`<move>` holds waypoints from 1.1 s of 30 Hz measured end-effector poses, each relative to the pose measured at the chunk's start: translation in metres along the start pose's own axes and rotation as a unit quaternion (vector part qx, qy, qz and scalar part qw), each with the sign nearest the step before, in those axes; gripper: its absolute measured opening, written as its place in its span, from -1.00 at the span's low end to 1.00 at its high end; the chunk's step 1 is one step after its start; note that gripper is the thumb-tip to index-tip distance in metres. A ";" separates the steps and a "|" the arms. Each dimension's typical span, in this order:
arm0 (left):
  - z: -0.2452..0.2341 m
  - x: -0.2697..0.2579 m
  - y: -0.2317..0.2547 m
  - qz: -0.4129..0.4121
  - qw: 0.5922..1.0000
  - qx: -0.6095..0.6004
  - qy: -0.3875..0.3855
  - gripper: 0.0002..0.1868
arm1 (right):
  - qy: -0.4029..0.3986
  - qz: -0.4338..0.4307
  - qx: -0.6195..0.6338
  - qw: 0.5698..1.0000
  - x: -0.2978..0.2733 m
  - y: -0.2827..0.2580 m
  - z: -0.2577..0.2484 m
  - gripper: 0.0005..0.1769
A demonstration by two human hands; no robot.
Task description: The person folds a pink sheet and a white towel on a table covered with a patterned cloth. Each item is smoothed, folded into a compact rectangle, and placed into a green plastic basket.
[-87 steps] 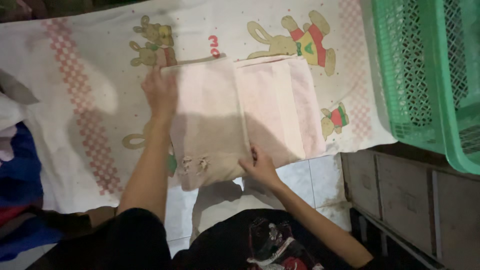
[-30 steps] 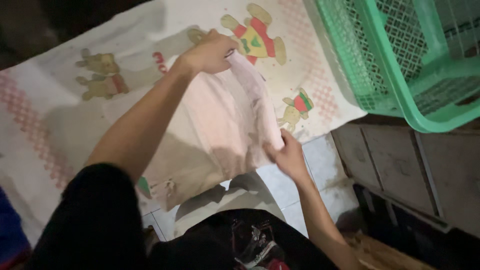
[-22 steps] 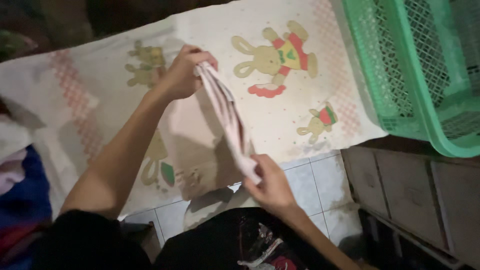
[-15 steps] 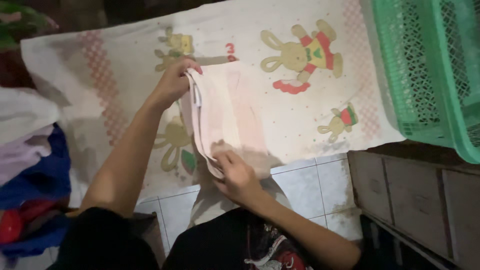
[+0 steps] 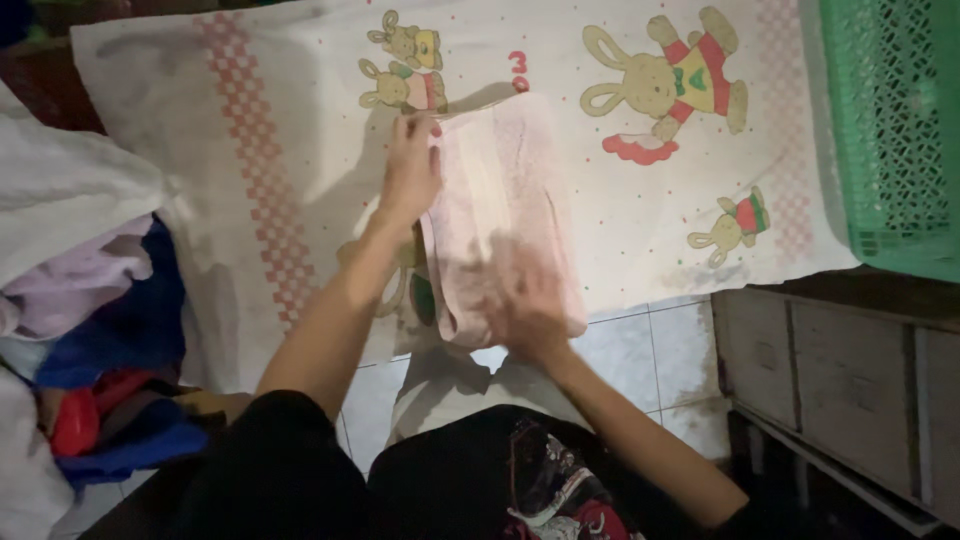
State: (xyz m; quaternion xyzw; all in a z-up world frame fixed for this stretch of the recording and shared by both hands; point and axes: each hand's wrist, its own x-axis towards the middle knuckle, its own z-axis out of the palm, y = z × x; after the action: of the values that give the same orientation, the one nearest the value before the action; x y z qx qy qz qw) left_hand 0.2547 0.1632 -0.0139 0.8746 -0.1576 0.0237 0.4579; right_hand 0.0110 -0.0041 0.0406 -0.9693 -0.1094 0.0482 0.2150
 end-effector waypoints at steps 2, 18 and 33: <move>0.004 0.001 0.017 -0.028 0.993 0.108 -0.034 -0.54 | 0.053 0.048 -0.112 0.991 0.011 0.012 -0.004 -0.12; 0.076 -0.006 0.089 0.189 0.925 0.216 -0.249 -0.09 | -0.076 0.036 -0.067 0.994 0.007 -0.010 0.012 -0.02; 0.032 0.075 0.030 0.094 0.923 0.261 -0.266 -0.11 | 0.028 0.331 0.335 0.881 -0.049 -0.031 -0.019 -0.44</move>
State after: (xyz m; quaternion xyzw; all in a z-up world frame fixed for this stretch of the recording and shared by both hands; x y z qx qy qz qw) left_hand 0.3133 0.1021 0.0050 0.9184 -0.3430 -0.1269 0.1508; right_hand -0.0397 0.0040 0.0728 -0.8198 0.2469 0.1236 0.5016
